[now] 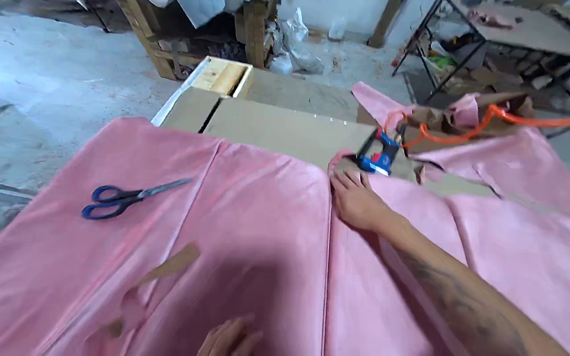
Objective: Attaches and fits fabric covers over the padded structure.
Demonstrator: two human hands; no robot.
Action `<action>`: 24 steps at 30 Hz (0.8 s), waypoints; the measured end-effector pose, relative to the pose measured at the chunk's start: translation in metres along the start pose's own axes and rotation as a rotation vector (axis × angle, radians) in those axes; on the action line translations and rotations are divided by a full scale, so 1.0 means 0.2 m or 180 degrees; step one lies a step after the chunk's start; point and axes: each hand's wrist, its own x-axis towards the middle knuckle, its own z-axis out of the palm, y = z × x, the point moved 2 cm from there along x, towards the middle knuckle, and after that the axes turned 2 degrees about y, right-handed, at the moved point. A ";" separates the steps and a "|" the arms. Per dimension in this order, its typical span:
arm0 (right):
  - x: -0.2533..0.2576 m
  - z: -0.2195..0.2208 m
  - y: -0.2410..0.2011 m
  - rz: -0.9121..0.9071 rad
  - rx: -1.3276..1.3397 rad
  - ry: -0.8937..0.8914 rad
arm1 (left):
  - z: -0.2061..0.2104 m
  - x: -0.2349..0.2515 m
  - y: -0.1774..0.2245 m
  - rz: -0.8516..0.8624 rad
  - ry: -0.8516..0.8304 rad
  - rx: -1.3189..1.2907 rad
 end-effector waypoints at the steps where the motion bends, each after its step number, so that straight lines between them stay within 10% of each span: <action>1: -0.06 0.07 -0.11 0.0163 -0.0090 -0.0012 | 0.02 -0.14 0.00 -0.0124 0.0114 0.0162; 6: -0.59 0.18 -0.61 0.0671 -0.0289 -0.0074 | 0.21 -0.55 -0.07 0.0229 0.0424 0.1690; 16: -1.66 0.42 -1.36 0.0780 0.0127 0.0071 | 0.25 -0.54 -0.05 0.0306 0.0444 0.2027; 24: -2.45 0.82 -1.67 0.0584 0.1645 0.2337 | 0.26 -0.58 -0.01 0.1136 0.0353 0.1020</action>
